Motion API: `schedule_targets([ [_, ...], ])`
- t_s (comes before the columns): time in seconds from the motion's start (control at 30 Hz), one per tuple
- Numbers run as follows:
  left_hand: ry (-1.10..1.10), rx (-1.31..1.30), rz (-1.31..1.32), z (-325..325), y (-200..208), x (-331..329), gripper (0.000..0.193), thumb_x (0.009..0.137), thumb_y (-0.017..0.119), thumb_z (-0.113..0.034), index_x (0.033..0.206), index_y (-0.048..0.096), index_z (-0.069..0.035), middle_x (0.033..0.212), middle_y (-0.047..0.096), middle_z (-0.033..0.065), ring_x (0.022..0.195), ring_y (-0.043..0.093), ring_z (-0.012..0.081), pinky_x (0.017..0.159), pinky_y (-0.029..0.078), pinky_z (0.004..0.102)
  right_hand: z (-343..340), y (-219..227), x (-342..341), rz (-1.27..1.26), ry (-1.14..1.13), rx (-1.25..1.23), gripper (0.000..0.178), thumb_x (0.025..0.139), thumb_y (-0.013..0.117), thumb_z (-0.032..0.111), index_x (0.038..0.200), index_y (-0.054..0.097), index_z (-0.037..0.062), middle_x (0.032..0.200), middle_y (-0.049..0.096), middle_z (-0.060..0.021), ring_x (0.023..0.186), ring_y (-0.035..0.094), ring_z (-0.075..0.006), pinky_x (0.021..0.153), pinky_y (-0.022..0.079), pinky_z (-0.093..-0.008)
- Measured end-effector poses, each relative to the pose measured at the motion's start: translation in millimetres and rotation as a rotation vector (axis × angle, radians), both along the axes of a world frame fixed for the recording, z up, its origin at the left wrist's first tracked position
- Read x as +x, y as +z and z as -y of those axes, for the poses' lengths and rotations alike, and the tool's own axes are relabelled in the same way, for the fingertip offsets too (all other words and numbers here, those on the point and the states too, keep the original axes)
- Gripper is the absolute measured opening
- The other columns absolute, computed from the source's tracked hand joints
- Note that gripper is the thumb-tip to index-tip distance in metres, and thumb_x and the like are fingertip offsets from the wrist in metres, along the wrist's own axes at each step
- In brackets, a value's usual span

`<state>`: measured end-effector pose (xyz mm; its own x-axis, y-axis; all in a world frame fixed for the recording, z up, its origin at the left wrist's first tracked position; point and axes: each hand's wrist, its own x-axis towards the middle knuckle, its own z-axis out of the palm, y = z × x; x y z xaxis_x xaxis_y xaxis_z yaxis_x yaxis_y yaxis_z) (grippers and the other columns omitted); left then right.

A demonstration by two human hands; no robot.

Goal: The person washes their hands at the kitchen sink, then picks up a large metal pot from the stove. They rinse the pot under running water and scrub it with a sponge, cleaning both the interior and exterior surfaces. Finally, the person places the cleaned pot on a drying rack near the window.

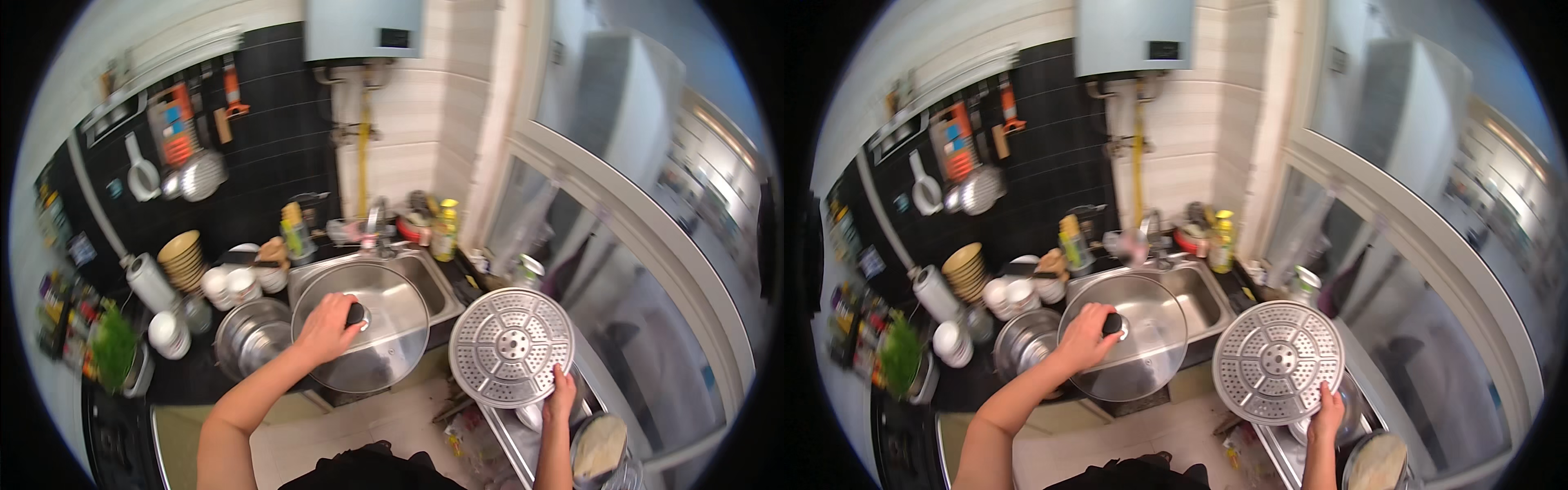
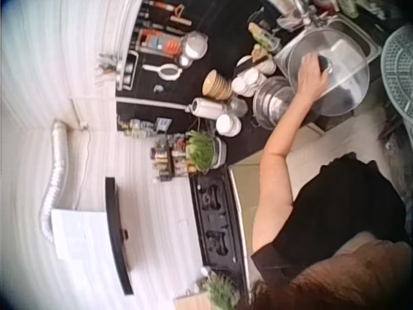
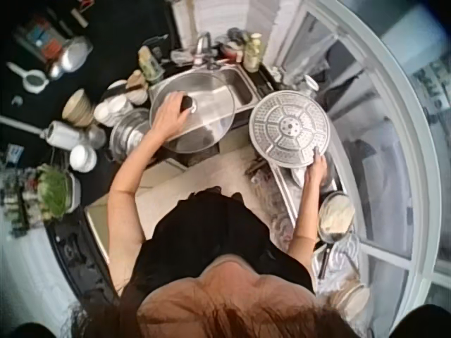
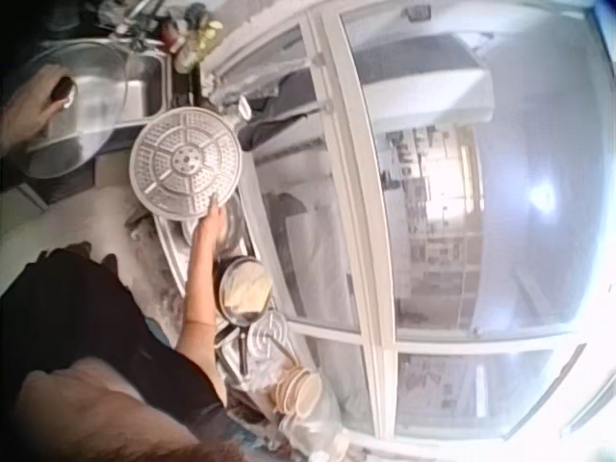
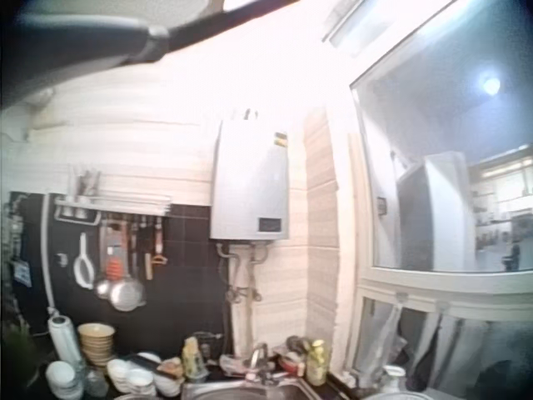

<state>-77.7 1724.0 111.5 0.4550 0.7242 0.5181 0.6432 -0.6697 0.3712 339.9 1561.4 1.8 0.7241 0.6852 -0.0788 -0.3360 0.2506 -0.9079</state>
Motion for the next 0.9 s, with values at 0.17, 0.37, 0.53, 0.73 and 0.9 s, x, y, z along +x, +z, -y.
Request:
schedule_targets([
  [0.17,0.446,0.034,-0.002,53.0,8.7,-131.1,0.036,0.073,0.063,-0.016,0.1,0.046,0.0,0.093,0.05,0.0162,0.089,0.047,0.0349,0.075,0.04,0.0403,-130.2,-35.1,-129.1,-0.16,0.512,-0.038,0.02,0.084,0.057,0.017,0.093,0.056,-0.001,0.082,0.061,-0.0072,0.071,0.058,-0.0142,0.065,0.047,-0.0264],
  [0.37,0.776,0.005,0.026,102.1,-0.6,-218.8,0.034,0.073,0.062,-0.015,0.098,0.046,0.001,0.09,0.05,0.016,0.089,0.046,0.034,0.075,0.04,0.0391,-200.4,-60.8,-276.4,-0.129,0.932,-0.274,0.016,0.084,0.059,0.022,0.085,0.057,0.0063,0.078,0.06,-0.0018,0.069,0.058,-0.0111,0.06,0.049,-0.0256],
  [0.53,0.881,-0.046,0.03,108.3,-19.8,-269.1,0.034,0.072,0.063,-0.015,0.097,0.046,0.001,0.09,0.05,0.0152,0.089,0.047,0.0335,0.075,0.04,0.0391,-231.5,-83.4,-362.2,-0.096,1.105,-0.299,0.014,0.084,0.058,0.021,0.081,0.057,0.0075,0.078,0.06,-0.0018,0.068,0.058,-0.0121,0.06,0.05,-0.0284],
  [0.73,0.894,-0.091,0.017,97.0,-34.2,-316.3,0.034,0.072,0.063,-0.015,0.097,0.046,0.001,0.089,0.05,0.016,0.088,0.047,0.0339,0.075,0.04,0.0393,-268.1,-113.2,-407.7,0.075,1.123,-0.367,0.012,0.084,0.058,0.018,0.082,0.057,0.0056,0.077,0.06,-0.0036,0.064,0.057,-0.0124,0.058,0.049,-0.0284],
  [0.9,0.899,-0.11,0.029,88.9,-41.7,-342.7,0.033,0.072,0.063,-0.015,0.096,0.047,0.001,0.089,0.05,0.0161,0.088,0.047,0.0339,0.075,0.04,0.0394,-288.4,-136.8,-416.3,0.606,0.966,-0.138,0.033,0.077,0.061,0.006,0.106,0.05,-0.0018,0.093,0.057,-0.0093,0.08,0.055,-0.015,0.068,0.048,-0.0297],
])
